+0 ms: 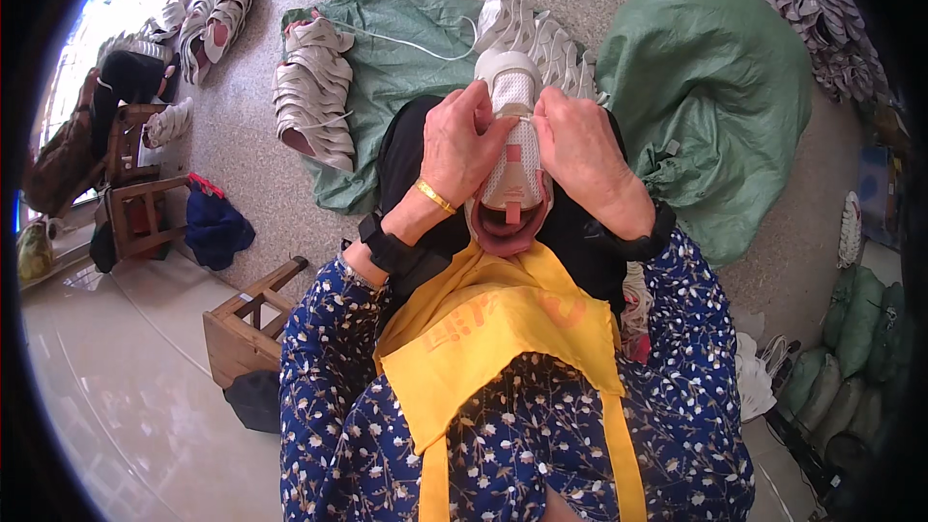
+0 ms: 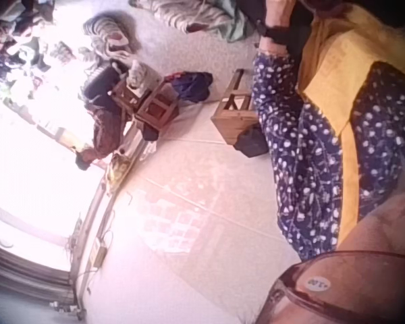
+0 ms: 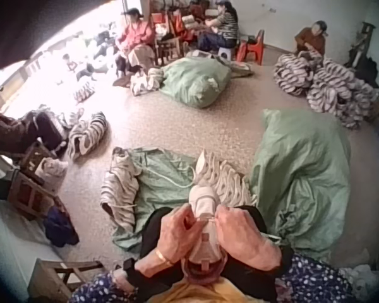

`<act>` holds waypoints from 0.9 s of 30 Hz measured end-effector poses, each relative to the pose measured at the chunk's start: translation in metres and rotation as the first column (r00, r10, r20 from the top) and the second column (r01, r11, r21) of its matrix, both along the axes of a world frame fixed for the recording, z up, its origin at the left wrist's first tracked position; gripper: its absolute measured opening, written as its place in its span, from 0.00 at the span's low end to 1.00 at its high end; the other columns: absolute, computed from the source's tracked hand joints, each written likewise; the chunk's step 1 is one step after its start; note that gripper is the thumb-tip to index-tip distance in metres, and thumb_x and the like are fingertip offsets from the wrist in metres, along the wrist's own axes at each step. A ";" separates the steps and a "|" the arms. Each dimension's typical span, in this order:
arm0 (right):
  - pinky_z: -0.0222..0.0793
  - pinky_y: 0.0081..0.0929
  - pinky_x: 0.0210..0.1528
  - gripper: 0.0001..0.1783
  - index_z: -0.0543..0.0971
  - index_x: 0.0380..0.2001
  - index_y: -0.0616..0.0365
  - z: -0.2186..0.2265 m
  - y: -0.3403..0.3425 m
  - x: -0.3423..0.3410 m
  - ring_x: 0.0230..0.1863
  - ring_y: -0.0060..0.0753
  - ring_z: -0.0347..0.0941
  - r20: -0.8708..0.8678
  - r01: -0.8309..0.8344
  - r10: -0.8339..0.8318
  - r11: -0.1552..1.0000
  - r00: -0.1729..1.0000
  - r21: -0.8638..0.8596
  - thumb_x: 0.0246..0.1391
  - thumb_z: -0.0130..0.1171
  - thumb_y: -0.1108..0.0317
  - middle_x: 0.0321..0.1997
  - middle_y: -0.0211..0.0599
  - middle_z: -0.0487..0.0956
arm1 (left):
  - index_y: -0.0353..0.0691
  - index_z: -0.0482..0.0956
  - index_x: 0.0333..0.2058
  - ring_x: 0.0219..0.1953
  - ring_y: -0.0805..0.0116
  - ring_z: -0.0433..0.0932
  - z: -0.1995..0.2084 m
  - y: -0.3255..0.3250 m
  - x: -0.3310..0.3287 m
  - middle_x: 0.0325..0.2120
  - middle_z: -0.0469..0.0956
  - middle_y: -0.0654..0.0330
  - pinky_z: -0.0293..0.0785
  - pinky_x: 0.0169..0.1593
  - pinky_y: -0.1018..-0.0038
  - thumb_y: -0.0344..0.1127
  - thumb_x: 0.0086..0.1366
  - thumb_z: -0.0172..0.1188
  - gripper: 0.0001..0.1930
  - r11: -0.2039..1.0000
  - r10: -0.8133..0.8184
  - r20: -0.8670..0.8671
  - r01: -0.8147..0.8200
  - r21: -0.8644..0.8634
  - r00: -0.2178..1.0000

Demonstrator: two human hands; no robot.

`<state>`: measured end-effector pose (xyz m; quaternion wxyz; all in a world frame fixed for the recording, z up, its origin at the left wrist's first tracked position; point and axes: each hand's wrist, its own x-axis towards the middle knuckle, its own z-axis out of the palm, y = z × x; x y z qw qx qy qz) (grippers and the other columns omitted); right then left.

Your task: The person sits on the floor and threads white shoelaces through the eyelets of a white sneaker. They pull the laces tight and adjust the fit repeatedly, working on a single shoe throughout the clip.

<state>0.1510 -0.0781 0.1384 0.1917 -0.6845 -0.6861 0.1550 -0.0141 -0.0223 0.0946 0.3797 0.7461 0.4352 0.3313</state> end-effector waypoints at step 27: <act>0.75 0.49 0.38 0.07 0.77 0.33 0.66 0.000 0.005 0.019 0.35 0.60 0.80 -0.313 -0.054 0.023 0.995 0.950 -0.090 0.59 0.59 0.72 0.29 0.55 0.81 | 0.35 0.69 0.26 0.20 0.67 0.73 -0.001 -0.003 -0.001 0.19 0.73 0.58 0.72 0.27 0.72 0.31 0.55 0.73 0.17 0.996 0.010 0.022 -0.012 0.087 1.000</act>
